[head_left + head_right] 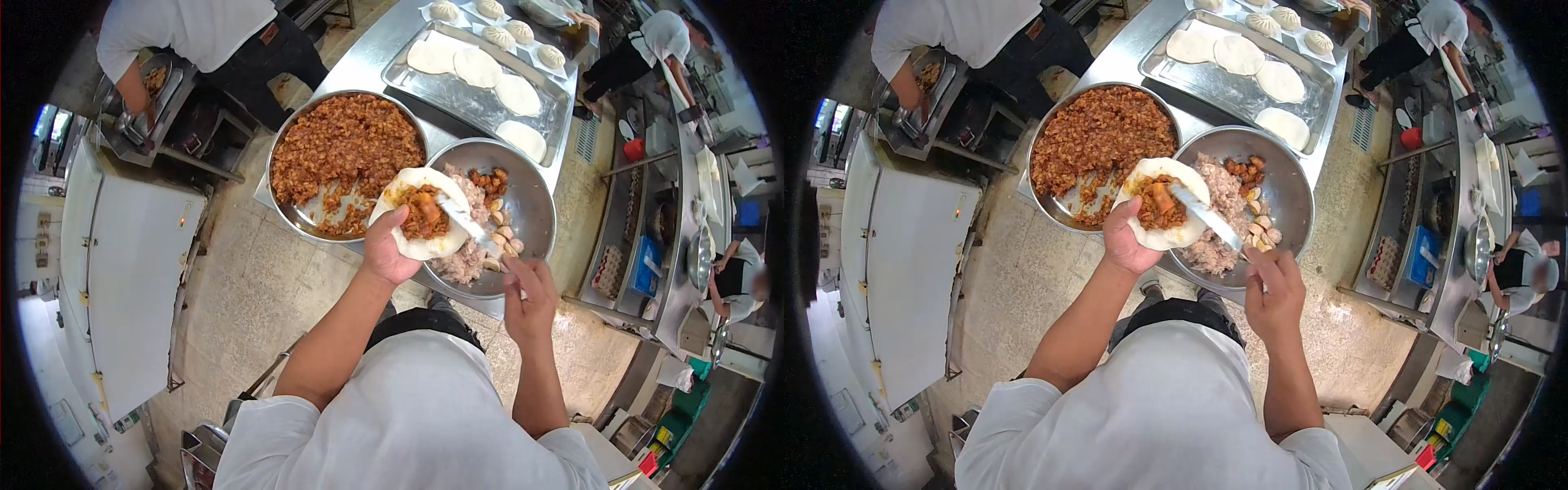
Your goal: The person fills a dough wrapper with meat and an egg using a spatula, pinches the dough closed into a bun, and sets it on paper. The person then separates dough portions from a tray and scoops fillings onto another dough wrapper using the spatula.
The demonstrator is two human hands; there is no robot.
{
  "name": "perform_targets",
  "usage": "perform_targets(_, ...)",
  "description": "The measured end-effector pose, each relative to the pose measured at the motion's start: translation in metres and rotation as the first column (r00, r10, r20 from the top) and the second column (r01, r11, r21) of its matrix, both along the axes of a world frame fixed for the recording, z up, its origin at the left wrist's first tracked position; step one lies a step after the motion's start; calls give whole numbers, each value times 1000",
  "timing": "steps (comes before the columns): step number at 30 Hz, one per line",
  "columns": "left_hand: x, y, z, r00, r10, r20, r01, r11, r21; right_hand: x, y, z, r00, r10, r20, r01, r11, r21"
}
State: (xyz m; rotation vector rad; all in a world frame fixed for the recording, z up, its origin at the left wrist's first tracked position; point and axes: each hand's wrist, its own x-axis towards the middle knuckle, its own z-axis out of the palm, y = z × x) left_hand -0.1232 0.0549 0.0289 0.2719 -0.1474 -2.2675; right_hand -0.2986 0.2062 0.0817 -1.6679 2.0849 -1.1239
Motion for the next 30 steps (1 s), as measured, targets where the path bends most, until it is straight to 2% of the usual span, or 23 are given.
perform_targets(3, 4, 1, -3, 999, -12, 30, 12, 1000, 7, 2, 1, 12, 1000, -12, 15, 13, 999, -36)
perform_targets(6, 5, 3, -6, 1000, -10, 24, 10, 1000, 5, 9, 4, 13, 996, 78, -52, -77, 997, 14)
perform_targets(8, 7, 3, -9, 1000, -4, 1, 4, 1000, 5, 12, 4, 7, 991, 132, 18, -133, 990, 48)
perform_targets(11, 14, 4, -12, 1000, 0, -29, 1, 999, 49, 16, 7, 12, 986, 119, 116, -121, 993, 13)
perform_targets(15, 20, 5, -12, 999, -27, -26, 27, 1000, 0, 17, 5, 12, 992, 37, 123, -38, 999, 7)
perform_targets(18, 20, 5, -13, 998, -33, -51, 33, 999, -7, 17, 2, 3, 983, 82, 165, -94, 993, 69)
perform_targets(21, 20, 7, -9, 999, -31, -25, 32, 999, 31, 21, 1, 3, 993, 92, 79, -97, 993, 61)
perform_targets(23, 20, 10, -9, 1000, -23, 3, 23, 998, 61, 23, 2, 1, 1000, 23, 21, -23, 999, -27)
perform_targets(27, 20, 11, -14, 1000, 21, 9, -22, 998, 66, 27, 3, 4, 998, 28, -61, -27, 1000, 7)
perform_targets(29, 21, 11, -15, 1000, 28, 2, -28, 996, 84, 28, 0, -3, 976, 51, -213, -45, 999, 30)
perform_targets(30, 22, 11, -16, 1000, 27, 1, -27, 996, 84, 29, -2, -4, 976, 50, -214, -44, 999, 30)
